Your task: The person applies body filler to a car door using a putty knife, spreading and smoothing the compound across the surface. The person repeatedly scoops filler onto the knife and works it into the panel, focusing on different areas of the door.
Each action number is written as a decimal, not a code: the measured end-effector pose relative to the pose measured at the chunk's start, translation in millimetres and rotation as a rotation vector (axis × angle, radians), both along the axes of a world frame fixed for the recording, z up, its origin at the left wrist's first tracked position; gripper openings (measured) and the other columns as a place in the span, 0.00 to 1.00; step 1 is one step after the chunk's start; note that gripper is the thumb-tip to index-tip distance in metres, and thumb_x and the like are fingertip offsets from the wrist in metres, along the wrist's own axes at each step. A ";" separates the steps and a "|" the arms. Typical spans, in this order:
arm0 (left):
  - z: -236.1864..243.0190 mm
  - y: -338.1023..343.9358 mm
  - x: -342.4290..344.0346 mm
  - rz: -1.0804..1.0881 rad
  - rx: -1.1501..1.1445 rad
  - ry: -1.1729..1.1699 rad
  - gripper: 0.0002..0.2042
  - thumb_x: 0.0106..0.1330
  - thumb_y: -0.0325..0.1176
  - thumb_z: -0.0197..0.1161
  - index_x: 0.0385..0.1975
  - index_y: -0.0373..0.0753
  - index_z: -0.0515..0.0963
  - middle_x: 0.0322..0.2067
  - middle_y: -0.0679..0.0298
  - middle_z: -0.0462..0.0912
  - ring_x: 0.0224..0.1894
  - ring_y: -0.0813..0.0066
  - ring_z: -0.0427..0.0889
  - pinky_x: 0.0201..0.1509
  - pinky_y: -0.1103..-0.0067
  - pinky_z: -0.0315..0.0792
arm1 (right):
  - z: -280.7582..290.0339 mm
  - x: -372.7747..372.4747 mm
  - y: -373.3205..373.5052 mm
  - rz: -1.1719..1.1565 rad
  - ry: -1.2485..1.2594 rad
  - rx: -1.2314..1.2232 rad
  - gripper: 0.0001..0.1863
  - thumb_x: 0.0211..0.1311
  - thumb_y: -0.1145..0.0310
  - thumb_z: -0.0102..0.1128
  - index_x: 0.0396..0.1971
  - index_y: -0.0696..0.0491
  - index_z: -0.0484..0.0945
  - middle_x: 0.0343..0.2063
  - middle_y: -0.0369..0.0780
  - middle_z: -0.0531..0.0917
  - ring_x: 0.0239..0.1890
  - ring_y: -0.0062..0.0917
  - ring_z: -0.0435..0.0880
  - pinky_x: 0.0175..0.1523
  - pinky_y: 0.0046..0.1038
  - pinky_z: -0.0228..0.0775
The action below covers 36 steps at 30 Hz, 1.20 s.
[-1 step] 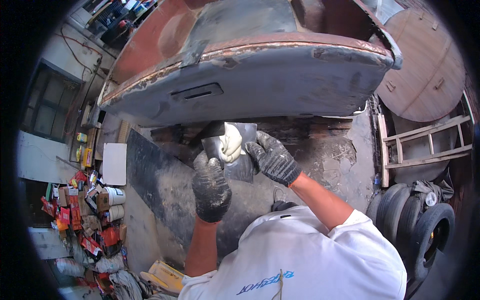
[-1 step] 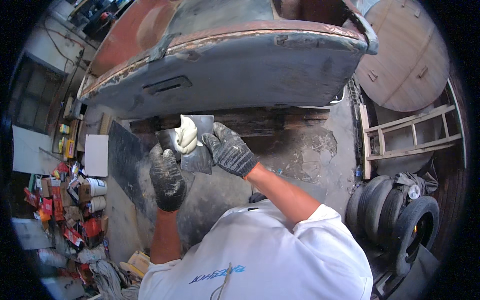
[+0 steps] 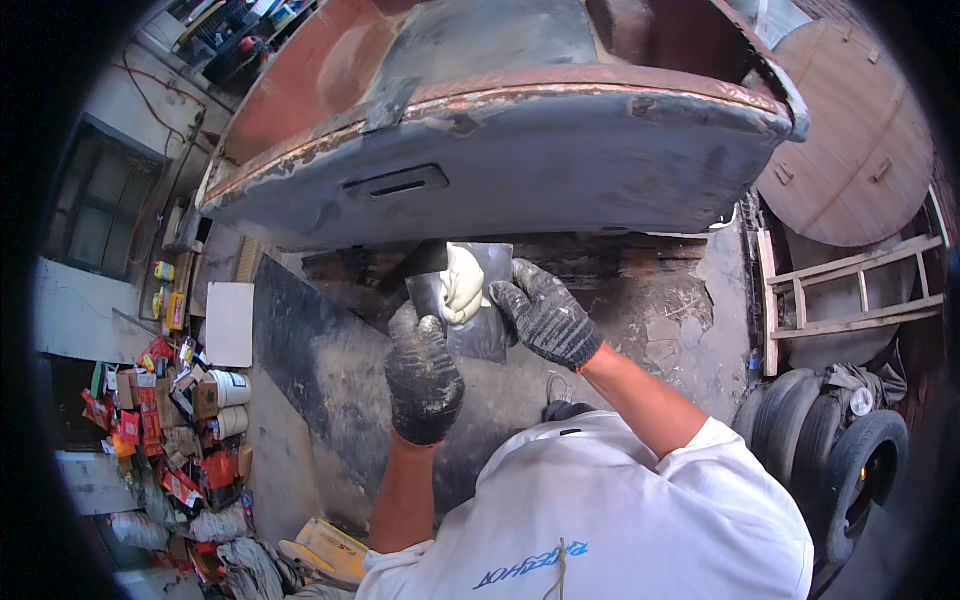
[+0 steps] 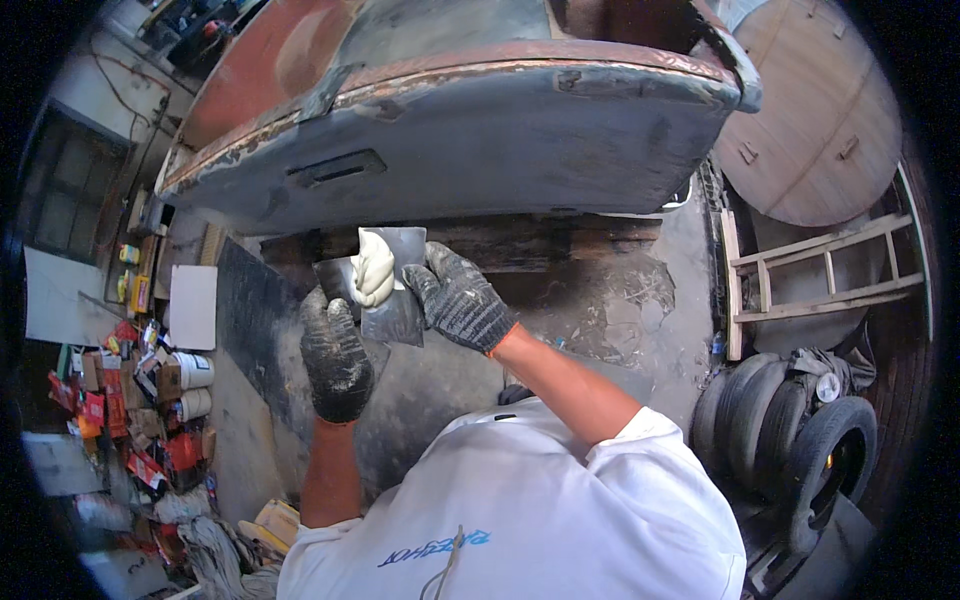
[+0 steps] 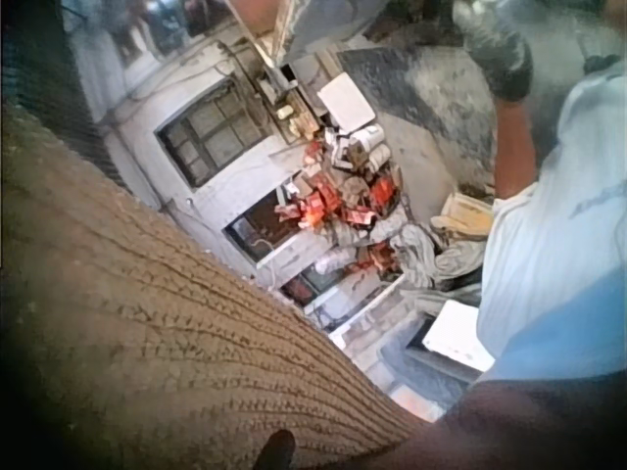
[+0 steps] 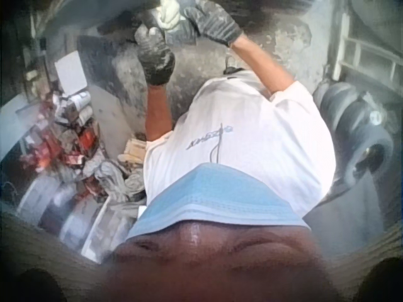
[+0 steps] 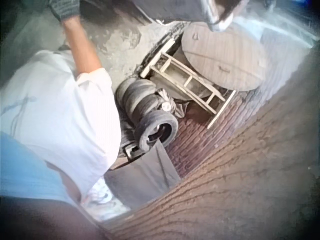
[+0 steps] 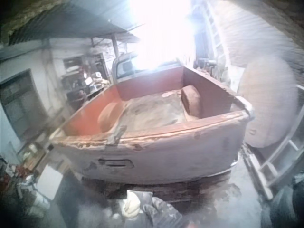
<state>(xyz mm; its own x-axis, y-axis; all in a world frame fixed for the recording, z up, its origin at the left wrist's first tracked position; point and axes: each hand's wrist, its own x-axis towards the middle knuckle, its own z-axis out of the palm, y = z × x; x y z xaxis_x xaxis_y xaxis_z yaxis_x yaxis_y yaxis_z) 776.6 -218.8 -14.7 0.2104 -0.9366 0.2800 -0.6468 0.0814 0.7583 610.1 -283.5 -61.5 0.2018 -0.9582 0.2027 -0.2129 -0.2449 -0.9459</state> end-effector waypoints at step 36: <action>-29.6 18.5 356.8 -0.015 -0.100 -0.111 0.12 0.69 0.25 0.53 0.49 0.29 0.71 0.40 0.45 0.78 0.39 0.53 0.77 0.44 0.67 0.72 | -14.3 295.5 1.3 -0.067 0.088 0.016 0.11 0.69 0.69 0.52 0.46 0.58 0.75 0.28 0.38 0.80 0.26 0.19 0.76 0.32 0.24 0.71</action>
